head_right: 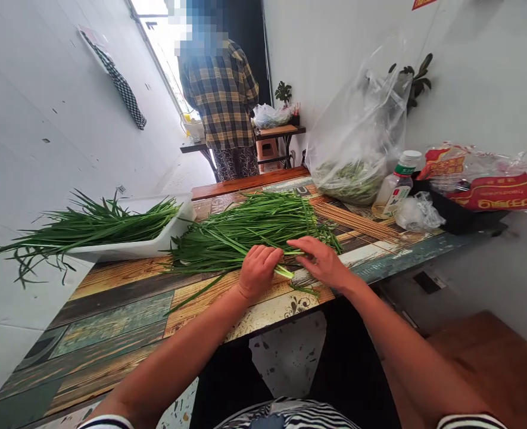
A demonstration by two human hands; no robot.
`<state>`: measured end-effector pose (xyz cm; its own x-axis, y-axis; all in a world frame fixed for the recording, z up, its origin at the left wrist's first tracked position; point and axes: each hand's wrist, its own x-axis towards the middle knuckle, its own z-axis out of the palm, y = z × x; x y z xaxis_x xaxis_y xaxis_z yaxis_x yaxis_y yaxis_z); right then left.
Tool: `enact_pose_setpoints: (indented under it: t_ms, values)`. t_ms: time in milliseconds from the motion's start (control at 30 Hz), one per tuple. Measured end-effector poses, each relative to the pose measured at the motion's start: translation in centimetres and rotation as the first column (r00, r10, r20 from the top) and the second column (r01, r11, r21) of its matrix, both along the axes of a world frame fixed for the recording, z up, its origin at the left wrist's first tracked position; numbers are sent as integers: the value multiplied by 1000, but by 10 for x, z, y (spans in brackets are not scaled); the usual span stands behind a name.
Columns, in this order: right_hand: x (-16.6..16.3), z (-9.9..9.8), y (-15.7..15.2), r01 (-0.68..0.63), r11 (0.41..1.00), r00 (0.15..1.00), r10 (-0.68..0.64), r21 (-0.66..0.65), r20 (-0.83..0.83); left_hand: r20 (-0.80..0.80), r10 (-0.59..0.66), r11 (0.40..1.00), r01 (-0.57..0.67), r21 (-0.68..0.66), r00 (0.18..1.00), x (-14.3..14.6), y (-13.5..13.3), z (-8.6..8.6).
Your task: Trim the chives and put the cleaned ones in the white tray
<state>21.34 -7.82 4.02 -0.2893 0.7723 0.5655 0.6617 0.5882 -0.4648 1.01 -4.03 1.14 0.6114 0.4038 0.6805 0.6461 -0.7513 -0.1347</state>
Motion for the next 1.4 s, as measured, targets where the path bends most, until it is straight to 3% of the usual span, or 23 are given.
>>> enact_pose_setpoints:
  t_ms: [100, 200, 267, 367, 467, 533, 600, 667, 733, 800, 900, 967, 1067, 1133, 1200, 1267, 1333, 1400]
  values:
    - [-11, 0, -3, -128, 991, 991, 126, -29, -42, -1, -68, 998, 68, -2, 998, -2, -2, 0]
    - [-7, -10, 0, -77, 995, 995, 72, 70, 74, 2, -139, 989, 139, 41, 990, -5, -5, 2]
    - [4, -17, 3, 8, 991, 991, -25, 130, 129, 11, -152, 986, 151, 75, 988, -7, -6, 4]
    - [29, -23, 8, 219, 963, 972, -230, 157, 49, 29, -135, 986, 131, 102, 990, -8, -6, 5]
    - [45, -17, 7, 453, 880, 888, -460, 145, 15, 26, -118, 986, 114, 120, 993, -6, -5, 5]
    - [42, -8, 1, 523, 833, 843, -537, 179, 38, 17, -105, 987, 102, 123, 994, -4, -5, 4]
    - [29, 1, -9, 457, 860, 870, -485, 227, 86, 1, -86, 991, 85, 103, 996, -2, -4, 2]
    - [13, 6, -16, 282, 932, 924, -328, 229, 198, -17, -77, 994, 78, 76, 997, -1, -4, -1]
    - [2, 5, -18, 154, 973, 931, -201, 173, 304, -26, -93, 994, 94, 61, 995, -2, -4, -3]
    - [-2, 0, -16, 97, 991, 944, -120, 89, 307, -14, -119, 991, 120, 56, 993, -3, -4, -4]
    - [-3, -6, -11, -24, 993, 997, 31, -119, 65, 17, -139, 990, 138, 33, 990, -3, -3, -5]
    - [-8, -9, -11, -98, 952, 981, 43, -289, -189, 33, -143, 990, 143, 7, 989, -2, -4, -5]
    - [-19, -17, -14, -93, 889, 863, -153, -448, -481, 46, -142, 990, 143, -10, 989, 0, -5, -4]
    - [-21, -24, -12, -45, 892, 766, -258, -449, -589, 57, -134, 991, 134, 1, 989, 1, -6, -3]
    - [-13, -28, -7, 58, 918, 724, -309, -392, -617, 63, -118, 993, 117, 12, 991, 1, -6, -3]
    - [0, -25, -1, 224, 929, 776, -352, -294, -524, 50, -87, 996, 86, 10, 995, 1, -6, -2]
    - [12, -17, 4, 370, 915, 861, -403, -160, -310, 11, -47, 999, 47, -6, 999, 1, -5, -2]
    - [15, -9, 9, 406, 913, 912, -407, -18, -51, -34, -20, 1000, 20, -12, 999, 1, -5, -2]
